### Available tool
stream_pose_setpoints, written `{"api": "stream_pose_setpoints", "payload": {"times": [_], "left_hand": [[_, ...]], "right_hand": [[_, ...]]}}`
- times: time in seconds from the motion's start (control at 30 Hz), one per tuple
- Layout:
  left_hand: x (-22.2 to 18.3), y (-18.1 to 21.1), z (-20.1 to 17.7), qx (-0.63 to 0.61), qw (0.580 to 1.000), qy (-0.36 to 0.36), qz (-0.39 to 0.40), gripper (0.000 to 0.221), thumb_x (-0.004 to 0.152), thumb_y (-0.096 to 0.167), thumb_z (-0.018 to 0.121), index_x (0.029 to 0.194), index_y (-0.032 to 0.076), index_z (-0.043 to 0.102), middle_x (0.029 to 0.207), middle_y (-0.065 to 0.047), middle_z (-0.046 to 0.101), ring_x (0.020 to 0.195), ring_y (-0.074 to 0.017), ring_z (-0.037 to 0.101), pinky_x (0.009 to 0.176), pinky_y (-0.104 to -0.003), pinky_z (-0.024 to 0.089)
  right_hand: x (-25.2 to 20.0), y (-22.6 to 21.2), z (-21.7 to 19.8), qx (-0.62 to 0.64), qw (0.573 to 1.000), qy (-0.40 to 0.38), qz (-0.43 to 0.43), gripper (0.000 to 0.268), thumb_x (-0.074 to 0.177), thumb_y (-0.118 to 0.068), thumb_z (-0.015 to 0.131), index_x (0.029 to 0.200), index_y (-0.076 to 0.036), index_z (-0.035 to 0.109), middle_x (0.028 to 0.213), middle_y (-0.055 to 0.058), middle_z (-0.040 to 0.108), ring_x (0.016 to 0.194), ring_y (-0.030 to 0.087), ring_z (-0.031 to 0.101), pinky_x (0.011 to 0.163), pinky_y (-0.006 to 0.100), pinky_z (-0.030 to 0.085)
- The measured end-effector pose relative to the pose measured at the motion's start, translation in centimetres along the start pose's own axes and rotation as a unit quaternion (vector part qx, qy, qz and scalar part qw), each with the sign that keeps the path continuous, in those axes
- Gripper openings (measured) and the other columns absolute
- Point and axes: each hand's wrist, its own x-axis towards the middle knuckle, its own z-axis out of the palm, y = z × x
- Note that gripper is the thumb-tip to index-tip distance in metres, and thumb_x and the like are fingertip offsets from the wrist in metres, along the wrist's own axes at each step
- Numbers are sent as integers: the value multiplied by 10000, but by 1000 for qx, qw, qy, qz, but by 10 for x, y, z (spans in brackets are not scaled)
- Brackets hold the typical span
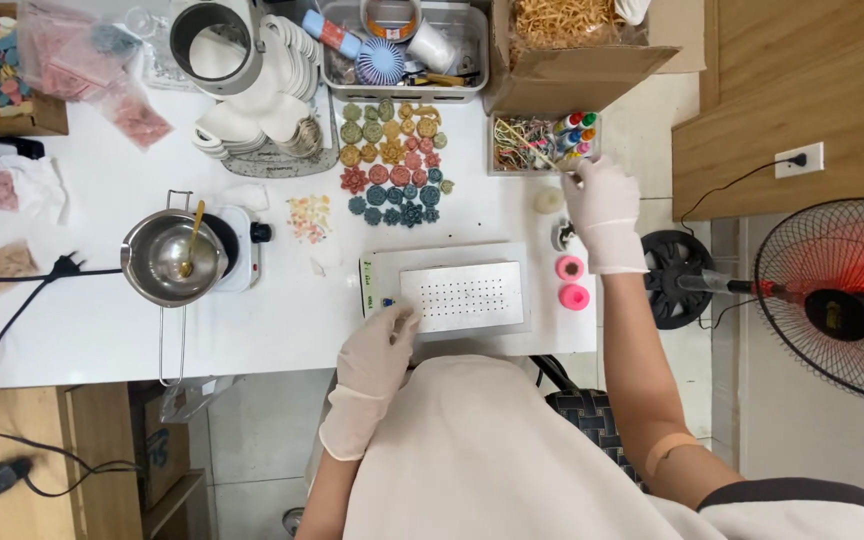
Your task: The person is preparing and molding decorative wax seals on a workstation.
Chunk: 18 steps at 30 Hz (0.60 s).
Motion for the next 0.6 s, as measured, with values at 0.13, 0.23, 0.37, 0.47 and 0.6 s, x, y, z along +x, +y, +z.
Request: {"api": "stream_pose_setpoints", "payload": {"times": [0.13, 0.23, 0.37, 0.47, 0.6], "left_hand": [[-10, 0, -6, -15, 999, 19, -27, 271, 940, 284, 635, 1139, 116, 710, 987, -103, 753, 790, -273, 721, 727, -383, 560], [-17, -9, -3, 6, 998, 44, -41, 303, 917, 293, 667, 1150, 103, 700, 955, -112, 751, 832, -277, 721, 732, -384, 562], [-28, -27, 5, -25, 994, 83, -73, 294, 919, 274, 698, 1145, 85, 700, 972, -111, 746, 860, -278, 729, 756, -380, 568], [-36, -32, 6, -27, 990, 106, -91, 308, 893, 255, 706, 1155, 93, 701, 964, -106, 751, 861, -282, 724, 754, -385, 566], [-41, -31, 5, -29, 988, 104, -112, 315, 894, 255, 695, 1164, 92, 691, 983, -93, 753, 846, -272, 730, 754, -379, 568]], "right_hand": [[24, 69, 55, -130, 990, 7, -58, 123, 931, -279, 728, 988, -188, 789, 969, 112, 693, 883, 303, 674, 729, 470, 509], [41, 84, 82, -160, 984, -12, -73, 91, 928, -304, 743, 944, -235, 800, 969, 98, 699, 891, 298, 674, 740, 472, 502], [64, 91, 108, -186, 981, 14, -61, 186, 858, -376, 786, 953, -216, 795, 968, 99, 702, 876, 300, 675, 731, 474, 497], [77, 87, 117, -161, 985, 24, -65, 168, 839, -346, 800, 967, -237, 804, 974, 87, 705, 919, 304, 673, 747, 486, 496], [79, 68, 107, -67, 995, 55, -59, 185, 864, -284, 824, 1033, -211, 810, 1031, 116, 692, 979, 335, 652, 787, 483, 516]]}}
